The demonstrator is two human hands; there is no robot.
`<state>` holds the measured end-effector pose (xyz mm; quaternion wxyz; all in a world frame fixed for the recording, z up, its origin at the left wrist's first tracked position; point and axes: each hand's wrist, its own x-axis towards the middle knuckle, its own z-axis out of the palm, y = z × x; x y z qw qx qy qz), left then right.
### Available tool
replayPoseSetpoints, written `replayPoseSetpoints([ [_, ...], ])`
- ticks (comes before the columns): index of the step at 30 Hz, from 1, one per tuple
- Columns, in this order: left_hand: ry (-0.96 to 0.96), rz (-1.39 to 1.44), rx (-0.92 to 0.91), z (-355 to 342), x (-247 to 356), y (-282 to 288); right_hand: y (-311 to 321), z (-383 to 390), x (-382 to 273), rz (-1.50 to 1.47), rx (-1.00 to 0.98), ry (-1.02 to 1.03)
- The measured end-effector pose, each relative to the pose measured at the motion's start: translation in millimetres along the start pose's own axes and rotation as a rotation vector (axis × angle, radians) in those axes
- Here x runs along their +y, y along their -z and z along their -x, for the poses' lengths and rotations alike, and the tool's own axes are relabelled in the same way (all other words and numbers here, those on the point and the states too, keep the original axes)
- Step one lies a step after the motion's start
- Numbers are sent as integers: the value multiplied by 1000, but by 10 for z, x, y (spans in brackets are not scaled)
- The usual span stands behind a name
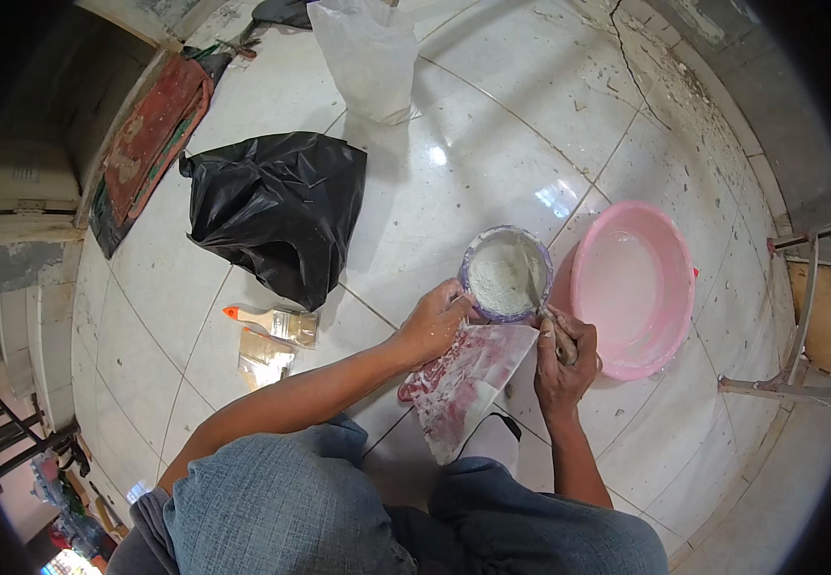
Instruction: Mixes wall filler and applies it to gaps or holes in a concrete wall using a putty knife.
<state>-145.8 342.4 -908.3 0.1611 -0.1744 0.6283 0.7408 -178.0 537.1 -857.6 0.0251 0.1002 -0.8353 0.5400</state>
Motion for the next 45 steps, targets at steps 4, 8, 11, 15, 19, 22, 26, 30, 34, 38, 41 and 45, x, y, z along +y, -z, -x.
replayPoseSetpoints([
  [4, -25, 148, -38, 47, -113, -68, 15, 60, 15, 43, 2, 16],
  [8, -14, 112, -107, 28, -200, 13, 176, -196, -42, 173, -106, 214],
  [11, 2, 47, -116, 37, -24, 9, 312, -458, -83, 236, -239, 375],
  [15, 4, -12, -95, 47, 115, 28, 284, -526, -183, 492, -314, 487],
  [19, -55, -40, 2, 28, 1, -64, 281, -358, -257, 799, -372, 339],
  [22, -22, -58, 105, 53, -17, -145, 264, -252, -338, 891, -395, 217],
  [26, 16, -82, 163, 108, -80, -300, 275, -69, -242, 792, -335, 153],
  [30, -31, 13, 148, 102, -89, -329, 285, 80, -267, 590, -237, 90],
  [34, -68, -165, 104, 110, -98, -292, 324, 173, -233, 477, -220, -70],
  [38, -66, -43, 54, 120, -239, -317, 272, 275, -169, 386, -230, -169],
  [41, -23, -46, -27, 131, -242, -334, 268, 187, -169, 470, -176, 82],
  [45, 15, -53, -62, 170, -265, -276, 328, -8, -307, 689, -268, 103],
])
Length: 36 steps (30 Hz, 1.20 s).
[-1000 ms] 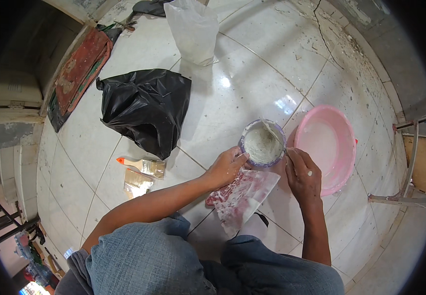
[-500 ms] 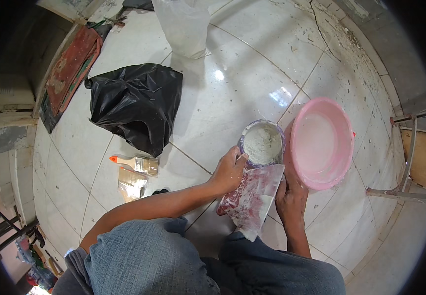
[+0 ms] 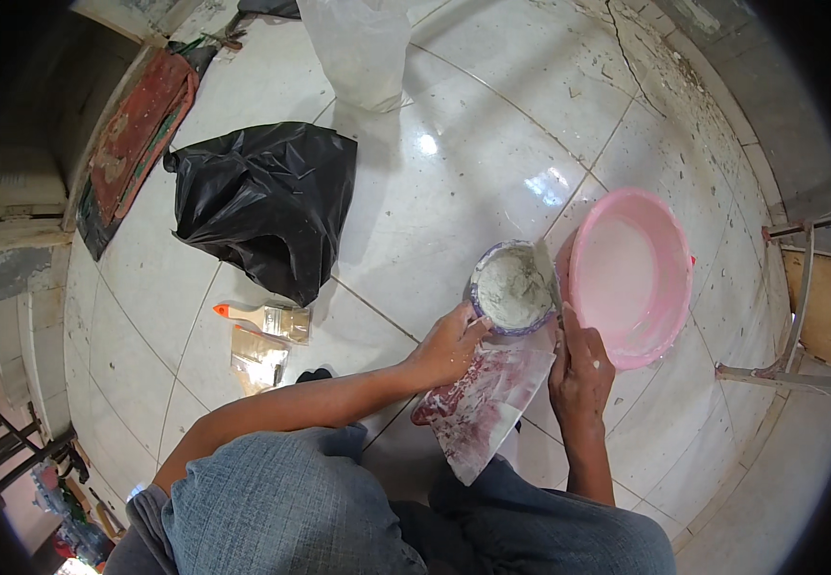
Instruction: Mixes wall filler and applies it to gaps or holes in a concrete wall using a putty knife.
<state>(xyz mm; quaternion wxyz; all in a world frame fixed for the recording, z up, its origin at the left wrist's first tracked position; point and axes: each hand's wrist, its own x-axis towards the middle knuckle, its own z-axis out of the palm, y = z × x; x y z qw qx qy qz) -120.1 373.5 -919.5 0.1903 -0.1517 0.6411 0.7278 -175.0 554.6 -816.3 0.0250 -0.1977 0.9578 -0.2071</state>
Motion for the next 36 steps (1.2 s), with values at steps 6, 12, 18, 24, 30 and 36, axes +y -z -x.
replayPoseSetpoints([
  [6, -76, -31, 88, 11, 34, -25, -134, 82, 169, 82, 14, 157],
  [12, -33, -37, 99, -1, 43, -71, -248, 324, 110, -199, -1, 101],
  [18, -37, -8, 63, -15, 9, 24, -72, 189, 15, 11, 35, 80],
  [24, -38, -146, 23, -46, 173, 9, -265, 46, 319, -33, 82, 181],
  [30, -68, -190, -2, -71, 161, 187, -291, 37, 239, -207, -48, 250],
  [36, -48, -128, -36, -47, 262, 225, -31, 50, 264, -181, -105, -47],
])
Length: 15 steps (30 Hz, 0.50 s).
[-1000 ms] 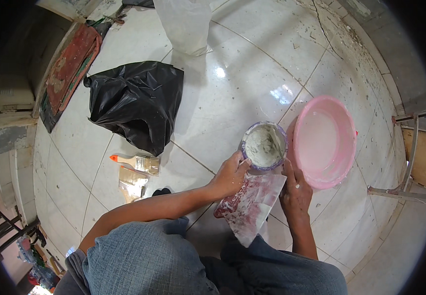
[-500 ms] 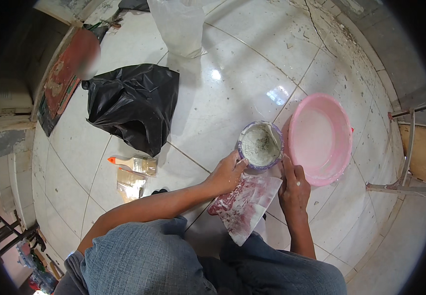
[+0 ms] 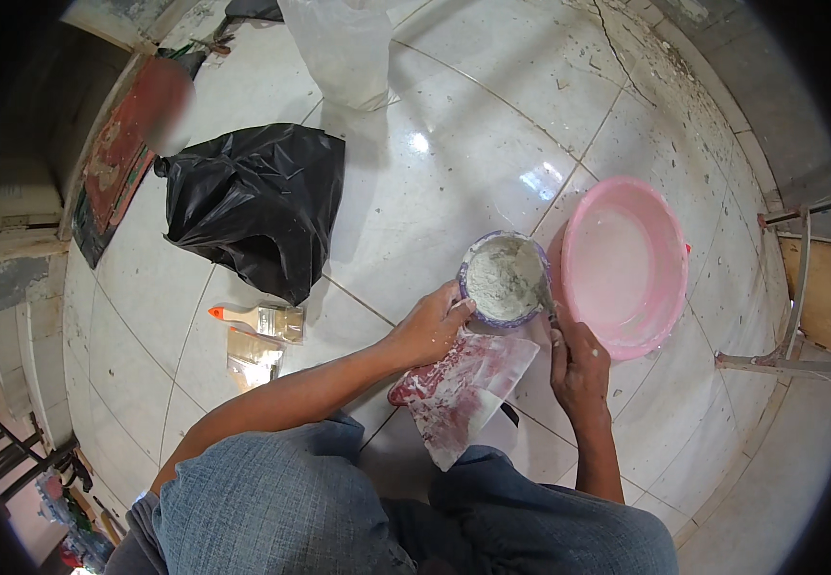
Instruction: Mixes wall filler and applies it to gaps or holes in a concrete wall using a putty knife.
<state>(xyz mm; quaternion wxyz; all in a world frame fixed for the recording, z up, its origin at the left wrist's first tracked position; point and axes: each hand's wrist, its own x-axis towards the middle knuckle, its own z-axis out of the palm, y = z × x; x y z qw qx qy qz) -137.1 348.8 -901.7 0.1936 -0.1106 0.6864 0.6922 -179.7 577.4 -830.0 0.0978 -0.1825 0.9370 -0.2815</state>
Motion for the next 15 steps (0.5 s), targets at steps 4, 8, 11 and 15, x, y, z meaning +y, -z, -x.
replayPoseSetpoints([
  [4, 2, -37, -26, -7, 77, 18, 88, -13, 13, -190, -45, -118],
  [8, -65, -83, -22, -44, 4, 142, 290, 135, 276, -33, 428, -175],
  [11, -32, -148, -56, -71, 73, 222, 459, 298, 651, 129, 638, -461],
  [15, -22, -125, -82, -67, 87, 248, 456, 231, 761, -652, 566, -1036],
])
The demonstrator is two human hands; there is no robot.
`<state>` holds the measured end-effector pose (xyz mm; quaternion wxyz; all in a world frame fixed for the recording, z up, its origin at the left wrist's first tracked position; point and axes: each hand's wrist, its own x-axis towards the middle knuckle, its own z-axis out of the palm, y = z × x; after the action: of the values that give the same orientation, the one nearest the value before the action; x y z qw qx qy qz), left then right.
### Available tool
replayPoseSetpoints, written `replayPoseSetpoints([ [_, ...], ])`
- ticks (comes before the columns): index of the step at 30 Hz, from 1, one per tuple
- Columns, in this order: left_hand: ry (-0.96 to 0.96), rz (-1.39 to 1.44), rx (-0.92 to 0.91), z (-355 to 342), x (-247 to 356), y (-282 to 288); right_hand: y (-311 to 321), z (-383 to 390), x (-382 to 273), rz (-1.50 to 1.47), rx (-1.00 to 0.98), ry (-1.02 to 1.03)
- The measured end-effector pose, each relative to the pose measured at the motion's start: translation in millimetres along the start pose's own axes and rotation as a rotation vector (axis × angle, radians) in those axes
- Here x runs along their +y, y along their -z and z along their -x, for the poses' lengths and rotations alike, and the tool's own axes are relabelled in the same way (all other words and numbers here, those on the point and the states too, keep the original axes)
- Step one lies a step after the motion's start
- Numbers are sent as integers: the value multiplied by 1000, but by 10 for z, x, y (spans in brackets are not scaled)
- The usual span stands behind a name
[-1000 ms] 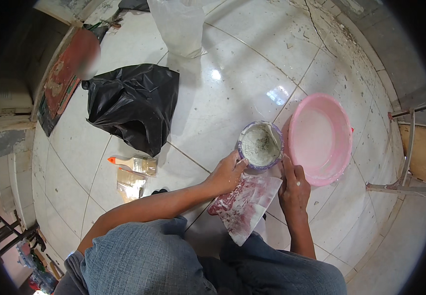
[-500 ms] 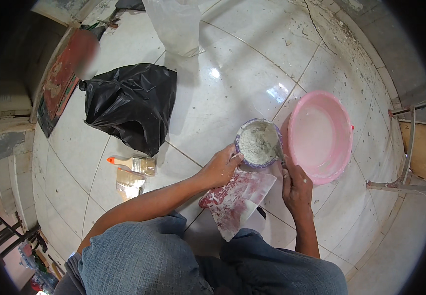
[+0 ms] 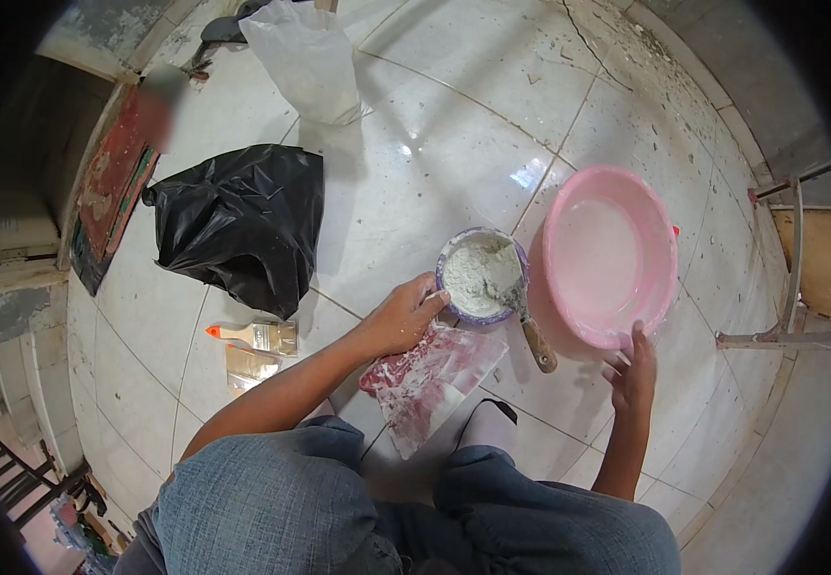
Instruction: Mixes wall filler and applies it to gaps or holes in a concrete wall using a putty knife.
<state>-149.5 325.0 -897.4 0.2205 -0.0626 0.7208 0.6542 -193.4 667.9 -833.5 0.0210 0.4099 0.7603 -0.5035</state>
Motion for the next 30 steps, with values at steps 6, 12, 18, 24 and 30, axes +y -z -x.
replayPoseSetpoints([
  [6, 31, -34, -62, -45, -18, 74, -175, -188, 228, -358, -402, -168],
  [12, 4, -1, -63, -58, -95, 89, -237, -230, 292, -538, -431, -52],
  [18, 20, 1, -98, -77, -34, 82, -160, -47, 65, -527, -324, 79],
  [24, 18, -6, -92, -71, -54, 115, -87, 25, -93, -425, -404, 221],
  [30, 9, 45, -102, -80, -35, 86, -128, 192, -174, -372, -432, 260],
])
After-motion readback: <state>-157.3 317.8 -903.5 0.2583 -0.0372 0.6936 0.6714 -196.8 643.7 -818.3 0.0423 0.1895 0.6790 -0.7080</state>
